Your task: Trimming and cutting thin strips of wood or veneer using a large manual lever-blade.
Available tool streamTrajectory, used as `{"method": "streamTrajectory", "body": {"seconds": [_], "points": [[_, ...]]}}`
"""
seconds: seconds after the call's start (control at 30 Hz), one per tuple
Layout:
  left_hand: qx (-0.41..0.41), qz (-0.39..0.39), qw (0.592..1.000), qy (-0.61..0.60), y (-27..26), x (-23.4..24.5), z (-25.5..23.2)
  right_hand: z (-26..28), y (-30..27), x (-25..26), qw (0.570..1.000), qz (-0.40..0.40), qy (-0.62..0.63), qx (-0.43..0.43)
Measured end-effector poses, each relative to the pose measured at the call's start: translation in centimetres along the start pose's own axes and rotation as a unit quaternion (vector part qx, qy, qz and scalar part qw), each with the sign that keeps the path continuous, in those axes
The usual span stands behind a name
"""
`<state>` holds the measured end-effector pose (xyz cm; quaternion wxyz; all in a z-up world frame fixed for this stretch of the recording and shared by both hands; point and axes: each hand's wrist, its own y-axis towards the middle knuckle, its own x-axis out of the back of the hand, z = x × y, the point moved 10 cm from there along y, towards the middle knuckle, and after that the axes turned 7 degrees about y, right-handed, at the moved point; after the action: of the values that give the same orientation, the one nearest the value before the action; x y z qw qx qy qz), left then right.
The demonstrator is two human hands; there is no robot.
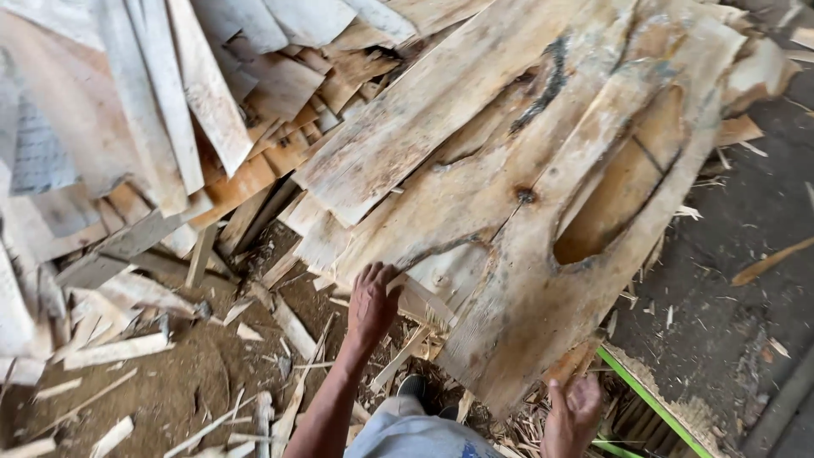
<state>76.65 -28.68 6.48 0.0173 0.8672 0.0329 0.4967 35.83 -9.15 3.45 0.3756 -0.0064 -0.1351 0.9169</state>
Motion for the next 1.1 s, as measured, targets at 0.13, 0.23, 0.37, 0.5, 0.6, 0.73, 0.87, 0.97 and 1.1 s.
{"method": "streamTrajectory", "body": {"seconds": [0.13, 0.23, 0.37, 0.5, 0.6, 0.73, 0.87, 0.97, 1.1], "points": [[0.014, -0.075, 0.997, -0.031, 2.6, 0.0, 3.1, 5.4, -0.6, -2.8, 0.982, 0.022, -0.105, 0.156], [-0.012, -0.130, 0.991, 0.040, 5.6, 4.7, 2.3, 9.1, -3.0, -9.0, 0.987, 0.055, -0.132, 0.076], [0.012, -0.067, 0.995, 0.077, 10.2, 6.6, 3.8, 5.9, -2.8, -19.9, 0.973, 0.205, -0.088, 0.059], [-0.035, -0.029, 0.993, 0.106, 15.0, 4.7, 7.8, 4.0, -3.6, -33.1, 0.946, 0.311, -0.089, 0.007], [-0.074, 0.015, 0.989, 0.125, 15.8, 5.8, 8.6, 2.6, -4.0, -41.3, 0.934, 0.351, -0.044, -0.048], [-0.170, -0.075, 0.982, 0.020, 16.4, 11.1, 7.2, 3.6, -3.3, -49.5, 0.921, 0.360, 0.094, -0.119], [-0.192, -0.088, 0.977, -0.018, 17.8, 13.7, 6.7, 9.2, -2.6, -55.1, 0.911, 0.343, 0.189, -0.131], [-0.211, -0.115, 0.969, -0.060, 18.5, 15.5, 6.4, 10.7, -1.0, -57.4, 0.932, 0.277, 0.177, -0.154], [-0.227, -0.161, 0.960, -0.034, 18.7, 17.4, 6.5, 10.3, -0.3, -58.9, 0.956, 0.243, 0.123, -0.109]]}}
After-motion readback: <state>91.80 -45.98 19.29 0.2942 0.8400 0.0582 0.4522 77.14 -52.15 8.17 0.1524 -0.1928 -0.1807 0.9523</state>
